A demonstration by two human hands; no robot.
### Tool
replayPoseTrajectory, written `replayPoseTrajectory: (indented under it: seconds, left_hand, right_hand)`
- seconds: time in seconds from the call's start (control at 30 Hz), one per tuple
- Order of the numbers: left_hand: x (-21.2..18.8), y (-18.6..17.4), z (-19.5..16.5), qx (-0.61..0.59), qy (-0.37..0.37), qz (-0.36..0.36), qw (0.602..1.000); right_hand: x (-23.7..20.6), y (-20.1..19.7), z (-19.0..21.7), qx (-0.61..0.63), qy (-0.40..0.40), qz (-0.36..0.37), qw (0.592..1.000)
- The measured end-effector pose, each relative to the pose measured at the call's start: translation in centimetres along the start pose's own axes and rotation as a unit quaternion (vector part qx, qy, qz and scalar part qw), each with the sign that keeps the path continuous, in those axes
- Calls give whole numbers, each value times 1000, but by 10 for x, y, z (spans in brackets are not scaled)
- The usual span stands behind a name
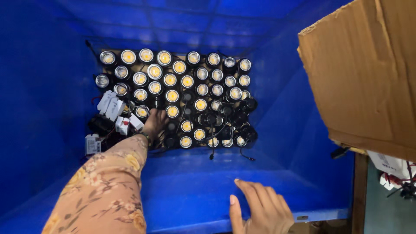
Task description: The person repeatedly picks small black LED light units from a blue crate, connects a white driver box to each unit by hand, and places the assembled units on the table. The person handles the lights and drivers one at a time, working at a waist-height table in a factory setting.
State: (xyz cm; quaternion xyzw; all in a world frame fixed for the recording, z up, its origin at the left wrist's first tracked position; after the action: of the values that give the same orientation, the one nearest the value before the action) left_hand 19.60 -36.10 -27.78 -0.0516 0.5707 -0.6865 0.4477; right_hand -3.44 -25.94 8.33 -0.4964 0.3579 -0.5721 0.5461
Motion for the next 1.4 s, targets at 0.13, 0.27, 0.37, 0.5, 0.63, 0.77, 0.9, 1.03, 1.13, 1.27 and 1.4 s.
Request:
replayPoseTrajectory:
  seconds: [0.13,0.27,0.37,0.5,0.63,0.77,0.9,1.03,1.13,1.27,1.4]
  left_hand:
    - [3,3,-1,-13,115,55,992]
    - [-2,6,14,-153,62,74,983]
    - [-19,6,30,-280,14,22,960]
    - [-48,0,44,-286,4,28,958]
    - [-84,-21,44,-288,34,46,956]
    - [-106,-11,58,-385,-77,107,913]
    - [-112,14,87,-451,-166,84,873]
    - [-109,28,99,-492,-221,76,839]
    - [-103,28,104,-516,-218,52,827]
    - [-87,10,105,-484,-124,31,865]
    - [-67,-2,97,-447,-39,75,890]
  right_hand:
    - [2,3,0,7,-20,1,1000]
    - [2,0,1,18,-9,3,1000]
    - [3,-4,4,27,-2,-23,999]
    - [7,-10,10,33,-33,-40,998]
    - [7,-14,14,31,-33,-52,998]
    - [5,-16,16,28,-31,-59,997]
    - [3,-16,15,27,-25,-65,997]
    - [3,-15,14,25,-28,-65,997]
    - [3,-15,13,25,-32,-61,997]
    - [3,-13,13,25,-34,-54,998]
    - [3,-13,14,20,-35,-54,998]
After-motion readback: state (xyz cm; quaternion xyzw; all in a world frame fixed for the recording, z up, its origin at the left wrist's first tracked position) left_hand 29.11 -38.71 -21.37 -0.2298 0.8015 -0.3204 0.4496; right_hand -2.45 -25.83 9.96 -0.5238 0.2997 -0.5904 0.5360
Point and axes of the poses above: each hand's wrist, its own x-axis towards the middle knuckle, its own y-axis out of the palm, z = x × y, the point moved 7 cm from there along x, towards the middle knuckle, and after that the axes turned 10 degrees about -z, right-handed, at the moved point
